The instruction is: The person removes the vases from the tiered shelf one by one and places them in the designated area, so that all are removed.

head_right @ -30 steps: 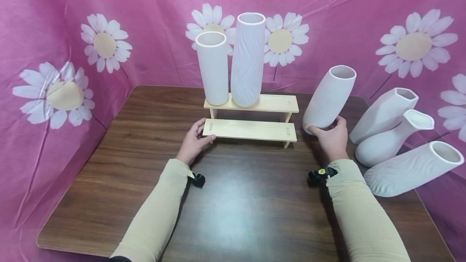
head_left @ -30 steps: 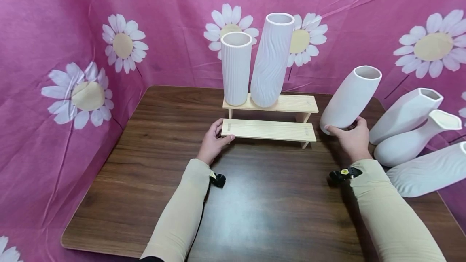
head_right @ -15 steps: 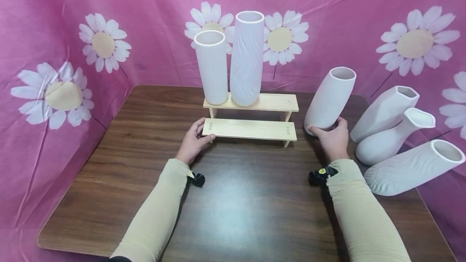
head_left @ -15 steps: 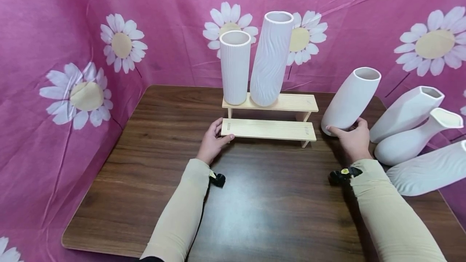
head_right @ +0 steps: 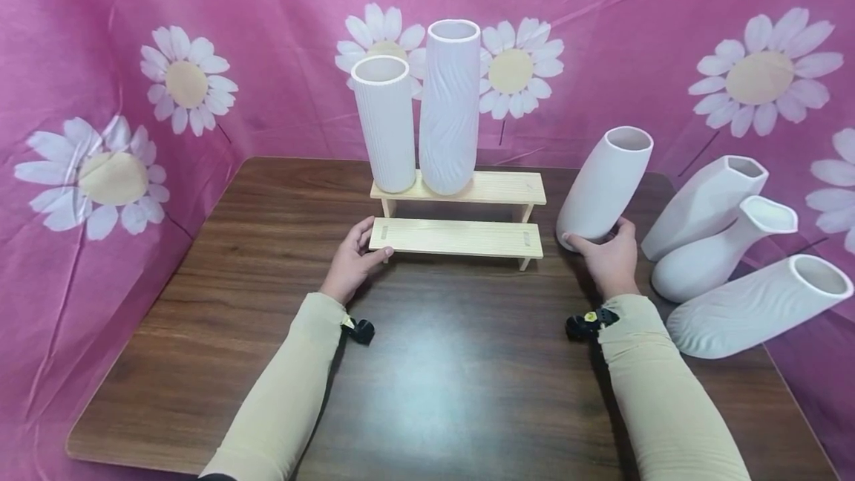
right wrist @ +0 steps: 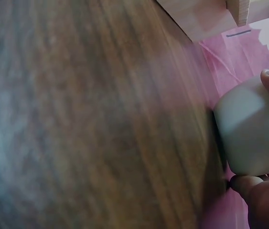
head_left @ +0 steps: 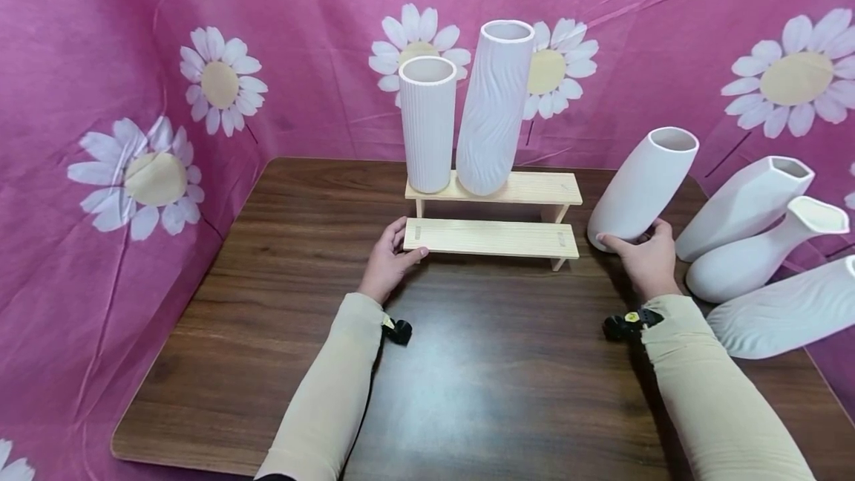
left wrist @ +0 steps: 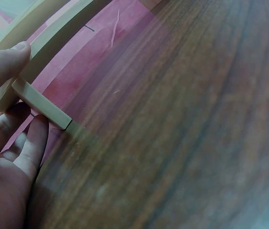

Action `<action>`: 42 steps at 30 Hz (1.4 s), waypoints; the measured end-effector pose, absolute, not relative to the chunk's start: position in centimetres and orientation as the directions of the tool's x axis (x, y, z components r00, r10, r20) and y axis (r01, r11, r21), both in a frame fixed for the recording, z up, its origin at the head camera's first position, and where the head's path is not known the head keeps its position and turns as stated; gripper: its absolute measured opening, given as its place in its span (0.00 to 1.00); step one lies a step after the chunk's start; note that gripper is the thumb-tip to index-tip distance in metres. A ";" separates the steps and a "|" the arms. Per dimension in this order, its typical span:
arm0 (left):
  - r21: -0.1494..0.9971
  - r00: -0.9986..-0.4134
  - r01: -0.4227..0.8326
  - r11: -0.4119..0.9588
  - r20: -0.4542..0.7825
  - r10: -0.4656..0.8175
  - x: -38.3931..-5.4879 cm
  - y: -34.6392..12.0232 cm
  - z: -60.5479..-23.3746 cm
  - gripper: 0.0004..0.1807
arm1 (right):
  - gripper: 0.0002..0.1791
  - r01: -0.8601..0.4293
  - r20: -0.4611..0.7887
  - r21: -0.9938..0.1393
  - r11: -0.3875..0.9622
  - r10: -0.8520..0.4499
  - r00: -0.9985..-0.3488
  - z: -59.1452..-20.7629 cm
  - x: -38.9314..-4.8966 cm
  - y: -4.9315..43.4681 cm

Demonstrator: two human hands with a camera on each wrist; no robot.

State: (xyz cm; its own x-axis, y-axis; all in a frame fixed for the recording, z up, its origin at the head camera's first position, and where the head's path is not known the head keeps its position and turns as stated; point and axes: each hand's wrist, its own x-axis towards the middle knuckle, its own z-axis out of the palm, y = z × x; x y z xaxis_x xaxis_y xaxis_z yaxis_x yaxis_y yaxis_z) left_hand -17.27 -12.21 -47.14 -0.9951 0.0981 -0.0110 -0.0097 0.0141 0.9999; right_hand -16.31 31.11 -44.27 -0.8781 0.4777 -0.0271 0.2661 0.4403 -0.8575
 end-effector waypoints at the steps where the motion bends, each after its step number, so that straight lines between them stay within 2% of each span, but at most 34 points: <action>1: 1.000 -0.995 -0.011 0.016 -0.012 0.099 -17.3 -12.2 -47.1 0.46 | 0.56 0.264 -0.025 -0.860 0.436 0.480 -0.877 -44.3 -16.2 31.1; 17: 1.000 -0.996 -0.015 0.003 -0.015 0.083 -17.1 -12.6 -47.5 0.45 | 0.53 0.244 -0.032 -0.884 0.398 0.469 -0.882 -45.1 -16.5 30.6; 28: 1.000 -0.995 -0.003 0.003 -0.003 0.102 -17.4 -12.1 -47.5 0.45 | 0.54 0.312 -0.136 -0.904 0.292 0.496 -0.858 -45.9 -16.2 31.1; 42: 1.000 -0.995 0.027 0.013 0.026 0.094 -17.8 -12.6 -47.8 0.45 | 0.48 0.264 -0.093 -0.932 0.246 0.544 -0.834 -46.4 -16.1 29.9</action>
State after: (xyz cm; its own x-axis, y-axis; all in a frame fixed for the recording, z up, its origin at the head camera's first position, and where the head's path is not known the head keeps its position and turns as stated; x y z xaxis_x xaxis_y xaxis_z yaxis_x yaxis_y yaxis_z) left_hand -17.77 -12.65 -47.75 -0.9952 0.0945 0.0259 0.0273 0.0134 0.9995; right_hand -16.06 29.95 -46.42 -0.8339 0.5440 -0.0927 0.2644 0.2465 -0.9324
